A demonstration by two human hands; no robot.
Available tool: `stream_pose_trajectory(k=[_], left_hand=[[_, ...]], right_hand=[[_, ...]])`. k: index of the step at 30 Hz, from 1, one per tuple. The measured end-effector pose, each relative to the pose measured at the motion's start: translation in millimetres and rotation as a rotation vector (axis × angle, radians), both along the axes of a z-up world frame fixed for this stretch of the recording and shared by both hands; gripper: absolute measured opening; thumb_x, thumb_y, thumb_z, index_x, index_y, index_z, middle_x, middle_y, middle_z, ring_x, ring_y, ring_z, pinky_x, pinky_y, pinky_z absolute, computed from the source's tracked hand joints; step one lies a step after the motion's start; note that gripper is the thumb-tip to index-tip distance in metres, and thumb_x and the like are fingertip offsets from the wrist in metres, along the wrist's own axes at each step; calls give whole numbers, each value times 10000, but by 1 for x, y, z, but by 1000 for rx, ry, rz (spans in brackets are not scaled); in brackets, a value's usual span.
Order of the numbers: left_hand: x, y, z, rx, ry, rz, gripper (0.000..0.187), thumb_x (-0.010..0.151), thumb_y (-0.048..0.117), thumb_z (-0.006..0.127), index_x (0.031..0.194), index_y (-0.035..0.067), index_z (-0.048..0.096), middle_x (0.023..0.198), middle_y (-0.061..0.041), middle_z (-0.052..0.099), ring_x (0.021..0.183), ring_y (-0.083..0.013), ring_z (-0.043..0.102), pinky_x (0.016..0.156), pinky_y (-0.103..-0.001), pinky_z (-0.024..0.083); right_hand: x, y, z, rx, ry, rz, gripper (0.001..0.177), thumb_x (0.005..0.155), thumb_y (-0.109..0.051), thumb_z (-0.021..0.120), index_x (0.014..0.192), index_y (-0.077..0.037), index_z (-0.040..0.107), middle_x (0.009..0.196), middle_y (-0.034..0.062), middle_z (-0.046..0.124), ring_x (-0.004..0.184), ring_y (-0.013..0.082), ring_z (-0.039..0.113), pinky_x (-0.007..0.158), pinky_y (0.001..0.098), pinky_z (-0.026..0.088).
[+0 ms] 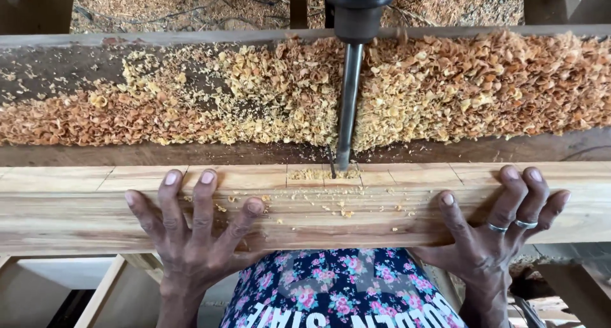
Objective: Using a drill press to carve a slot into a wooden plank
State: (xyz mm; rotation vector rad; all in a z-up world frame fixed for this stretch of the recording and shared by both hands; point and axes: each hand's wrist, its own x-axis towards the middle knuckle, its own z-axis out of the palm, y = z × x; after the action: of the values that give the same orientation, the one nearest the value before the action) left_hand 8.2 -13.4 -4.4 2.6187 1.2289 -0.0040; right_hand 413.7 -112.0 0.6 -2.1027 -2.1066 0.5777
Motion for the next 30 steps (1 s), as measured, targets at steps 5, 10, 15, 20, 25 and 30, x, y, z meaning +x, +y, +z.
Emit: stream_pose_trajectory(k=[5, 10, 15, 20, 25, 30], left_hand=[[3, 4, 1, -7, -2, 12, 648, 1115, 724, 587, 1633, 351, 477, 1655, -231, 435, 1505, -620, 373, 1196, -902, 117], [5, 6, 2, -16, -11, 27, 739, 1118, 835, 542, 1669, 362, 405, 1681, -224, 405, 1516, -628, 366, 1198, -912, 120], [7, 11, 5, -33, -4, 28, 811, 1082, 935, 493, 1656, 366, 424, 1664, -230, 422, 1500, -638, 373, 1180, -926, 135], [7, 13, 4, -16, 21, 12, 785, 1116, 896, 509, 1682, 370, 371, 1671, -246, 420, 1496, -646, 383, 1171, -931, 152], [9, 17, 5, -17, 12, 24, 742, 1110, 839, 564, 1662, 366, 415, 1658, -235, 438, 1489, -639, 397, 1175, -925, 147], [8, 20, 3, -14, 15, 9, 797, 1113, 914, 496, 1685, 374, 370, 1682, -238, 403, 1502, -642, 390, 1179, -923, 138]], right_hand=[[-4, 8, 2, 13, 11, -21, 893, 873, -962, 548, 1368, -226, 656, 1581, 436, 400, 1520, 687, 296, 1251, 846, 51], [-3, 14, 4, -6, -27, -3, 956, 882, -979, 445, 1432, -215, 611, 1541, 461, 424, 1481, 717, 329, 1232, 865, 84], [-1, 14, 2, -76, -47, -88, 303, 1125, -170, 759, 1379, -199, 595, 1522, 394, 456, 1470, 669, 358, 1279, 829, 62], [0, 24, 2, 7, -24, 26, 813, 926, -878, 557, 1340, -178, 589, 1489, 484, 429, 1386, 790, 392, 1201, 884, 83], [0, 26, 3, -3, -22, 15, 932, 877, -949, 548, 1407, -183, 593, 1520, 470, 408, 1441, 757, 345, 1214, 886, 81], [1, 30, 1, 10, -28, 23, 904, 894, -945, 524, 1384, -190, 606, 1512, 481, 411, 1415, 789, 372, 1215, 871, 71]])
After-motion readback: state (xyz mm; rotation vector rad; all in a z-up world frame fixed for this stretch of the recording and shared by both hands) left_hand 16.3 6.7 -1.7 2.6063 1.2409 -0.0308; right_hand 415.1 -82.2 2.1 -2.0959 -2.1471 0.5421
